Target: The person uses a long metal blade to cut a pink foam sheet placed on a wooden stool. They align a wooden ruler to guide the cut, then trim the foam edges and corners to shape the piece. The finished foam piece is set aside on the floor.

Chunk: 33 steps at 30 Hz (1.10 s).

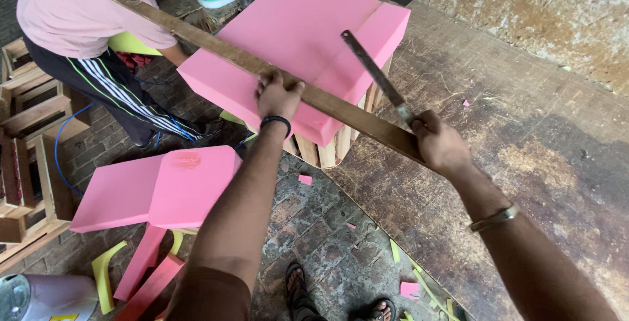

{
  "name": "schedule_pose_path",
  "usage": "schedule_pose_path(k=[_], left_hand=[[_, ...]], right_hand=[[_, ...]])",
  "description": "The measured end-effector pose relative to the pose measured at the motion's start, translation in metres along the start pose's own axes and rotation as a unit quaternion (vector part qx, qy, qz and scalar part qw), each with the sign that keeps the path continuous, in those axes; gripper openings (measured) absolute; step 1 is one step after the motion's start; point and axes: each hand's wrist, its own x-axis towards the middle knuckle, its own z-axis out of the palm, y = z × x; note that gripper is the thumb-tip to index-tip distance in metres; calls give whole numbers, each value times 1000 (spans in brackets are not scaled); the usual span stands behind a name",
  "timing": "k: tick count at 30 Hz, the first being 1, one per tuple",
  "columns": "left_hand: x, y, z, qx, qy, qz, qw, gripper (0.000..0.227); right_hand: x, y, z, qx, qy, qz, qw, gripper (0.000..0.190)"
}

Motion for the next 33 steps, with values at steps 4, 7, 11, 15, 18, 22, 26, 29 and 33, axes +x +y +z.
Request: schedule_pose_path(k=[4,7,11,15,18,22,26,29,33], left_hand=[[-19,71,39,-240,19,-4,971,97],[-49,137,77,-297,57,51,952,93],[-113,225,141,-414,37,111,903,102],[-176,289,200,-473,-32,44,879,85],[-208,309,245,-469,-366,-40,803,39],[-261,327,324,-467,-471,-66,745,23],[-295,316,402,-460,-550,-101,689,22],[-316,294,442,-469,-572,-151,656,24],[-330,279,461,-494,-590,-179,614,34]], right_hand=[[-12,72,-27,19,99,27,994,39],[-32,150,-36,33,166,80,982,35],[-77,276,-28,104,251,112,956,30],[-144,391,-6,129,300,176,928,28],[-186,456,17,184,330,203,904,27],[-234,501,40,96,323,282,899,31],[-256,514,37,42,269,347,897,33],[-262,523,44,19,234,360,903,33],[-247,549,66,42,216,364,905,32]])
